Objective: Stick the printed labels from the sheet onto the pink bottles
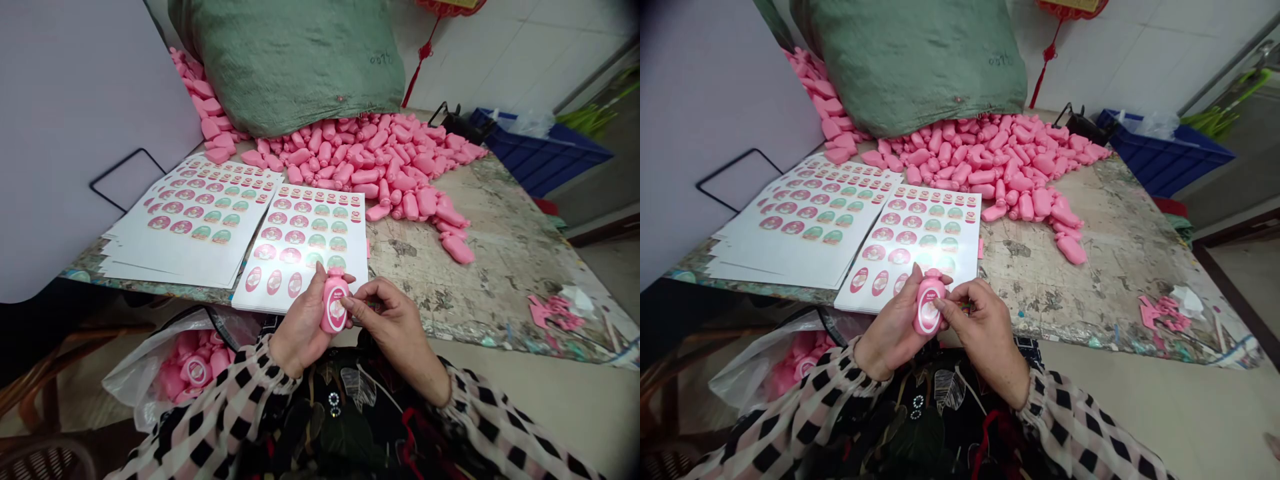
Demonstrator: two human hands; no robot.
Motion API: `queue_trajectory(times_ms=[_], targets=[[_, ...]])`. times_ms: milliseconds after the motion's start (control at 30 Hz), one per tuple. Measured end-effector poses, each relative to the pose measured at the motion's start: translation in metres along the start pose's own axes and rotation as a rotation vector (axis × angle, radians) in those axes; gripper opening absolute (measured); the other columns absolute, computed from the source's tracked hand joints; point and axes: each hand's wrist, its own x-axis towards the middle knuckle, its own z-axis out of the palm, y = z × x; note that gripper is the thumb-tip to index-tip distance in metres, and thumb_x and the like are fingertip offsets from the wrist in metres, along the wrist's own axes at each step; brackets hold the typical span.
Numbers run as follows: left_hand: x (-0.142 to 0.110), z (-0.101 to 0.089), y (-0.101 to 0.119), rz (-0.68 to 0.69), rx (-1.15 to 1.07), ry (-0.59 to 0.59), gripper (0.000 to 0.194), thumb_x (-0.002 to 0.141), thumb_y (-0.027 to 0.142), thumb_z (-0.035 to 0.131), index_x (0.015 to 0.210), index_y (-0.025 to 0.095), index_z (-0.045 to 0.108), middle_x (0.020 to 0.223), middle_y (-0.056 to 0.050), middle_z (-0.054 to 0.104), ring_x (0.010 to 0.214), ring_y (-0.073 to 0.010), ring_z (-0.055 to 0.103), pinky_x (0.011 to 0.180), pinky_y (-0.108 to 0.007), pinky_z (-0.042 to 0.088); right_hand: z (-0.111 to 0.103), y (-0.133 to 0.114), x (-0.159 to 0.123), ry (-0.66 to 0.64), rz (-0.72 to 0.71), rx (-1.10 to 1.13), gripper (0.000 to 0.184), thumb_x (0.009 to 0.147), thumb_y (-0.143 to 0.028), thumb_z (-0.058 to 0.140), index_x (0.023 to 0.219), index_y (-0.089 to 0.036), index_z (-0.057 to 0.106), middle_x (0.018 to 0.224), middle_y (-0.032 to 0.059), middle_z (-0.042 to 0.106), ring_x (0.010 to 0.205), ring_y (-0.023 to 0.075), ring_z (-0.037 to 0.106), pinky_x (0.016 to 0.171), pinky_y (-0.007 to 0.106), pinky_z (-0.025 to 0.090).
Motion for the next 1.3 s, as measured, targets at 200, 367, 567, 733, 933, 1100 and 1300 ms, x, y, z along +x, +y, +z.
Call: queue_trajectory(times_ms=[200, 367, 567, 733, 933, 1100, 1300], targets=[[0.000, 0.000, -0.001, 0.008, 0.048, 0.002, 0.039, 0.083, 0.054, 0.046, 0.093, 0.017, 0.056, 0.091, -0.001, 0.051, 0.060, -0.0075, 0.048, 0.047, -0.021, 0.042, 0.001, 0.003, 0.000, 0.015, 0.007, -0.009, 0.018, 0.079, -0.035, 0.064, 0.074, -0.019, 0.059, 0.072, -0.0014, 0.056, 0.066, 0.0125, 0.056, 0.065, 0.027, 0.045], [-0.001, -0.001, -0.001, -0.018, 0.126, -0.003, 0.046, 0.083, 0.059, 0.041, 0.098, 0.018, 0.056, 0.082, -0.001, 0.050, 0.060, -0.0083, 0.047, 0.047, -0.021, 0.042, 0.002, 0.002, 0.000, 0.015, 0.006, -0.013, 0.019, 0.079, -0.037, 0.063, 0.073, -0.019, 0.058, 0.071, -0.0017, 0.055, 0.062, 0.0116, 0.055, 0.062, 0.026, 0.044], [-0.005, -0.006, 0.002, -0.073, 0.233, -0.088, 0.050, 0.083, 0.061, 0.039, 0.109, 0.020, 0.052, 0.080, -0.001, 0.048, 0.065, -0.0109, 0.052, 0.049, -0.023, 0.045, -0.001, 0.007, -0.001, 0.060, -0.005, -0.133, 0.021, 0.078, -0.038, 0.064, 0.071, -0.019, 0.059, 0.071, -0.0011, 0.056, 0.067, 0.0125, 0.053, 0.063, 0.025, 0.041], [-0.013, -0.005, 0.008, -0.127, 0.363, -0.154, 0.050, 0.072, 0.016, 0.066, 0.111, 0.024, 0.036, 0.079, 0.003, 0.051, 0.061, -0.0096, 0.056, 0.055, -0.024, 0.046, -0.004, 0.011, -0.003, 0.042, 0.032, -0.133, 0.023, 0.079, -0.041, 0.061, 0.073, -0.019, 0.058, 0.071, -0.0006, 0.056, 0.067, 0.0129, 0.053, 0.063, 0.026, 0.041], [-0.017, -0.009, 0.013, -0.260, 0.397, -0.212, 0.067, 0.068, 0.003, 0.058, 0.120, 0.026, 0.022, 0.076, 0.004, 0.055, 0.061, -0.0136, 0.062, 0.062, -0.030, 0.050, -0.013, 0.013, -0.003, -0.119, 0.117, -0.072, 0.023, 0.080, -0.042, 0.060, 0.076, -0.019, 0.059, 0.069, -0.0009, 0.059, 0.064, 0.0122, 0.052, 0.061, 0.025, 0.041], [-0.019, -0.014, 0.014, -0.257, 0.327, -0.285, 0.053, 0.069, 0.004, 0.056, 0.110, 0.024, 0.029, 0.084, -0.001, 0.058, 0.062, -0.0150, 0.062, 0.059, -0.033, 0.051, -0.040, 0.021, 0.005, -0.091, 0.147, -0.047, 0.021, 0.077, -0.040, 0.063, 0.076, -0.019, 0.059, 0.070, -0.0016, 0.057, 0.064, 0.0115, 0.050, 0.060, 0.024, 0.041], [-0.018, -0.008, -0.002, -0.328, 0.289, -0.314, 0.051, 0.070, 0.006, 0.059, 0.108, 0.024, 0.029, 0.077, 0.001, 0.059, 0.066, -0.0151, 0.064, 0.068, -0.036, 0.052, -0.017, 0.010, 0.000, 0.089, 0.175, 0.157, 0.052, 0.058, -0.033, 0.078, 0.101, -0.025, 0.049, 0.080, -0.0038, 0.055, 0.066, 0.0108, 0.051, 0.059, 0.023, 0.044]])
